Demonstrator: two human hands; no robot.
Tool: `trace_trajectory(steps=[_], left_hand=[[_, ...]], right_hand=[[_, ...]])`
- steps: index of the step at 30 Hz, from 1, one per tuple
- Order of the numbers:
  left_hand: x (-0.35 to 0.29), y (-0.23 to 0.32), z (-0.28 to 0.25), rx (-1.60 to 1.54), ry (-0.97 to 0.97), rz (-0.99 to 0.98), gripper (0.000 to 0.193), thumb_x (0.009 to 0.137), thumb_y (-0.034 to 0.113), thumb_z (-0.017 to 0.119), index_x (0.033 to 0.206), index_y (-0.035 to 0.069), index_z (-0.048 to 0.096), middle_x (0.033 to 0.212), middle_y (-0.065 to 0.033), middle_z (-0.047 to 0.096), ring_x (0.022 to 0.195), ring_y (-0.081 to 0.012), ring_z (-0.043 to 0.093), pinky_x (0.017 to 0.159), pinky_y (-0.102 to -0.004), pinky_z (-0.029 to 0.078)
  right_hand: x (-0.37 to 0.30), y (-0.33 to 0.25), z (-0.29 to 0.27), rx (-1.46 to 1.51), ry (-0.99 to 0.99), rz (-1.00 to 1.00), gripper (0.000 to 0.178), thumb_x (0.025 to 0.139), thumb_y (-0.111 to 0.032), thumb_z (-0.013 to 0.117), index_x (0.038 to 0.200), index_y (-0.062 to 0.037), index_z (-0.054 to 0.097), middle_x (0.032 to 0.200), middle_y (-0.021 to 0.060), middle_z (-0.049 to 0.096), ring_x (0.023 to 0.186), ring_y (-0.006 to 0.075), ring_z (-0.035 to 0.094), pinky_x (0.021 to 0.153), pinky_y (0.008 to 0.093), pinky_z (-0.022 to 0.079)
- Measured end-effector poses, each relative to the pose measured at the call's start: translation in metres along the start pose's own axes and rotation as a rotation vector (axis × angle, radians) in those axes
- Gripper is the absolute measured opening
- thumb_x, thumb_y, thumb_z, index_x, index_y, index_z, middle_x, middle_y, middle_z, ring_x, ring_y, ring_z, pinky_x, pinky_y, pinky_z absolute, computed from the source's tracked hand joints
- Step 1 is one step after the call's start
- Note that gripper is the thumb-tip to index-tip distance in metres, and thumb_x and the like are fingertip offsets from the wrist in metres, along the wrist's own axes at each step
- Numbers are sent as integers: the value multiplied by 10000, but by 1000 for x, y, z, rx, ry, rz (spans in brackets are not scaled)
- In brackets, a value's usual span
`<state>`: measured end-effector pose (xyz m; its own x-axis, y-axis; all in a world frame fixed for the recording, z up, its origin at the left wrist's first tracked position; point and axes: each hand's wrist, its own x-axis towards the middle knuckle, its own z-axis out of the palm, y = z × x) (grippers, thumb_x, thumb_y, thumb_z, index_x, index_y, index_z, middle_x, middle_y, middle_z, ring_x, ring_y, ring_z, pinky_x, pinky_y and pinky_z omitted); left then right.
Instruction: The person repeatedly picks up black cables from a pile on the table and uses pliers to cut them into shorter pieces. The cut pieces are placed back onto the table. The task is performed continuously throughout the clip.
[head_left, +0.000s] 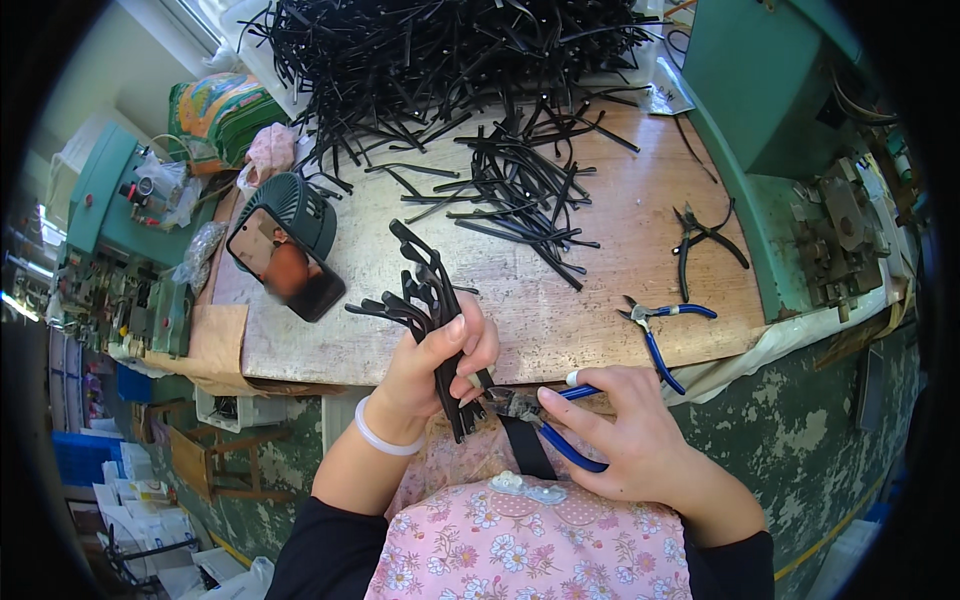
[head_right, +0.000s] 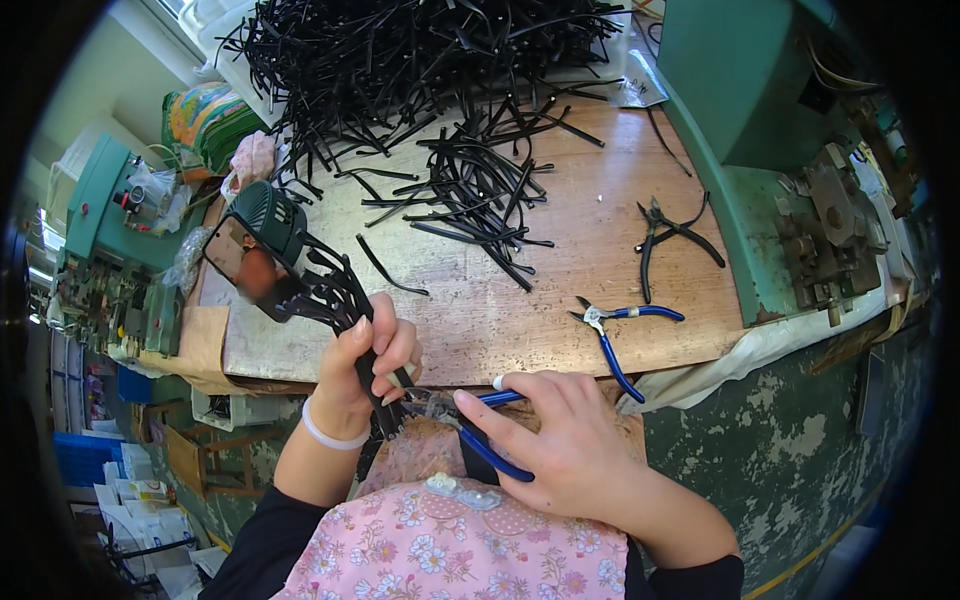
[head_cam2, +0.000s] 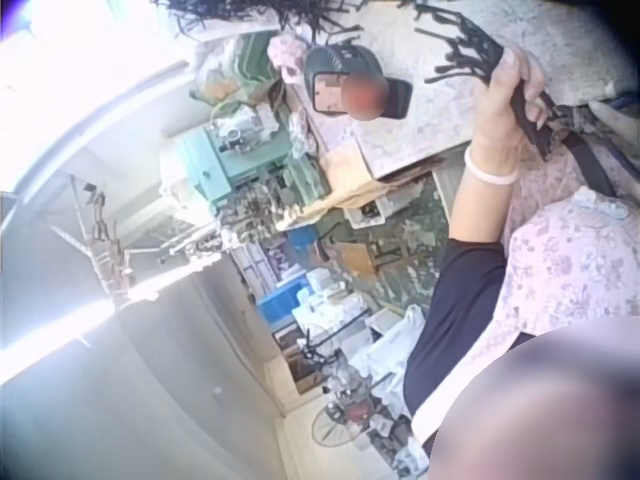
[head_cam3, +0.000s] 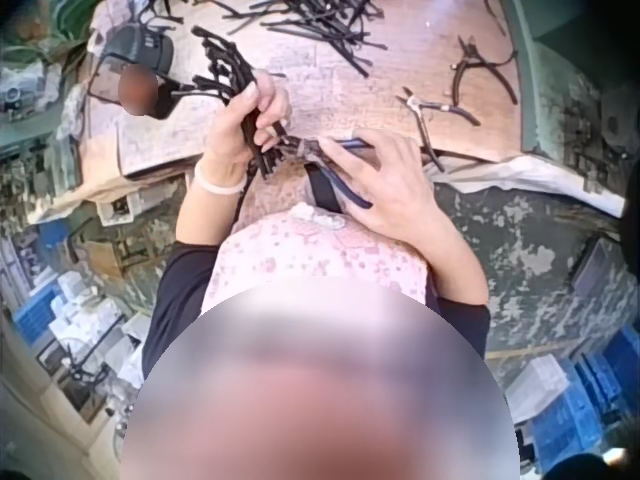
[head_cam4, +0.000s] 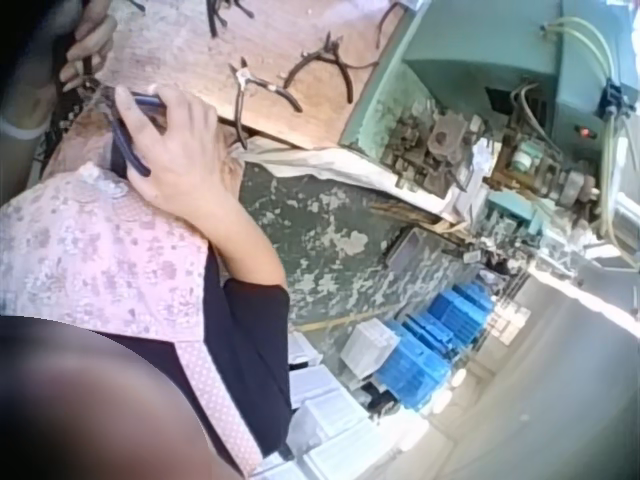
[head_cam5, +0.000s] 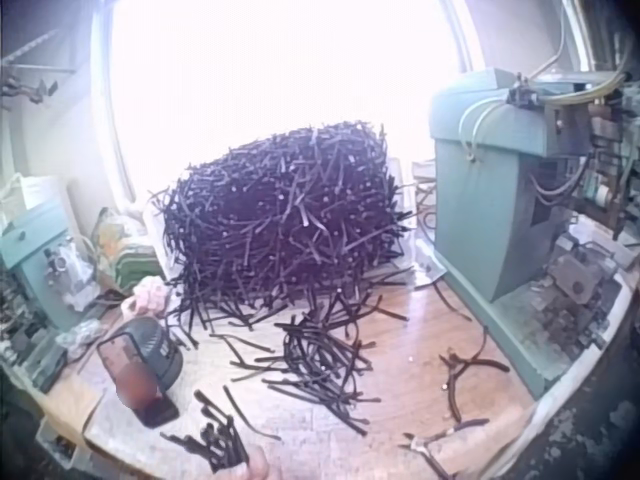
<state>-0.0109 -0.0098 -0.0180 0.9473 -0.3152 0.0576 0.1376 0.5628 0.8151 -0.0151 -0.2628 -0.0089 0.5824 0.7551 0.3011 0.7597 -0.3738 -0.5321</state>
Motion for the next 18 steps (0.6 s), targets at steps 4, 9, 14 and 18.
trace_trajectory(steps=[4, 9, 14, 18], left_hand=[[-1, 0, -3, -41, -62, 5, 315, 986, 344, 521, 807, 102, 427, 598, 3, 408, 439, -61, 370, 369, -210, 352], [0, -1, 0, -33, -35, 8, 317, 989, 349, 520, 816, 98, 432, 589, 6, 404, 421, -59, 359, 367, -210, 348], [1, -2, 1, -50, -27, 18, 326, 971, 363, 555, 820, 91, 456, 601, -19, 428, 422, -59, 365, 362, -206, 354], [-7, -5, 7, -43, 62, 119, 311, 956, 360, 584, 833, 104, 457, 611, -35, 439, 444, -75, 384, 377, -220, 367]], right_hand=[[3, -3, -8, -88, -9, -18, 699, 677, -239, 762, 1347, -213, 564, 1157, 127, 511, 1044, 306, 489, 864, 431, 374], [-1, 2, -8, -57, 8, -53, 680, 688, -225, 764, 1340, -216, 571, 1159, 125, 506, 1044, 298, 484, 855, 412, 377], [3, 0, -13, -75, 4, -34, 661, 700, -227, 766, 1333, -218, 579, 1134, 118, 518, 1013, 294, 500, 852, 407, 394], [2, 6, -10, -8, -26, -35, 638, 729, -230, 758, 1340, -221, 575, 1077, 117, 543, 934, 287, 538, 813, 390, 446]])
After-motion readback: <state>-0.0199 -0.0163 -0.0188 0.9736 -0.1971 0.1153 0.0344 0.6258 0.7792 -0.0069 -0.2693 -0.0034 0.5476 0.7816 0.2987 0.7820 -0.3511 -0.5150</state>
